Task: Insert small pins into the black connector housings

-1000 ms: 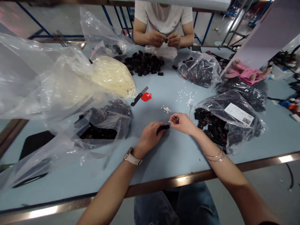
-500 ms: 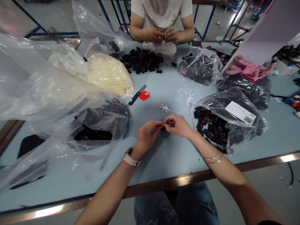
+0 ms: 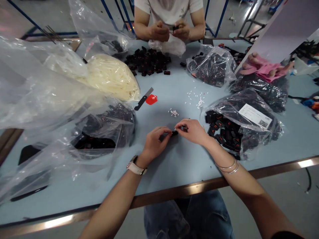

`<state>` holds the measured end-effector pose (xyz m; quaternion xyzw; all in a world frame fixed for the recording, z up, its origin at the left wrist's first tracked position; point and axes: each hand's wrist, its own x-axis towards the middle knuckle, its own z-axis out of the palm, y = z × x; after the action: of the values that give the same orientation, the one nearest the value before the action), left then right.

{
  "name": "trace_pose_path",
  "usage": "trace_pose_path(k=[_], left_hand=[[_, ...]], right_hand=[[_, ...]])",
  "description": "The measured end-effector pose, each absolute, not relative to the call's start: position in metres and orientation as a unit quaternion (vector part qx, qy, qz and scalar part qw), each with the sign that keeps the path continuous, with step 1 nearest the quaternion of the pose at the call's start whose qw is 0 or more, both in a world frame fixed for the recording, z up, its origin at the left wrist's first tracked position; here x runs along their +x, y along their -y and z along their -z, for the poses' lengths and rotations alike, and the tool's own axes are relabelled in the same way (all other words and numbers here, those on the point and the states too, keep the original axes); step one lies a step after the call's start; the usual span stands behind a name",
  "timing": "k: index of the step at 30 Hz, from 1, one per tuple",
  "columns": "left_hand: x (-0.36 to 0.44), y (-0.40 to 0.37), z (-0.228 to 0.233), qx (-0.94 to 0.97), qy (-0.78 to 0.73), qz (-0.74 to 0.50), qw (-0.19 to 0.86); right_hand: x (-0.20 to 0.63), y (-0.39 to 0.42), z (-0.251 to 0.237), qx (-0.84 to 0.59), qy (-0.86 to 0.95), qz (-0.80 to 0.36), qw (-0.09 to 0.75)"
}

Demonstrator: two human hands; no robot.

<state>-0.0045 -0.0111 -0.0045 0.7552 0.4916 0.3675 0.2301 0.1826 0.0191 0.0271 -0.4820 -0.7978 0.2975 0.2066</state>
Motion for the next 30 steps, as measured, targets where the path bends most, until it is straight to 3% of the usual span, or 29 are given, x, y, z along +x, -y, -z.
trace_pose_path(k=[21,30], left_hand=[[-0.003,0.015,0.014,0.797,-0.491,-0.319,0.148],[-0.007,0.014,0.009,0.857,-0.439,-0.244,0.115]], right_hand=[[0.172,-0.008,-0.032,-0.461,0.871,-0.164,0.047],[0.172,-0.007,-0.032,-0.478,0.863,-0.156,0.046]])
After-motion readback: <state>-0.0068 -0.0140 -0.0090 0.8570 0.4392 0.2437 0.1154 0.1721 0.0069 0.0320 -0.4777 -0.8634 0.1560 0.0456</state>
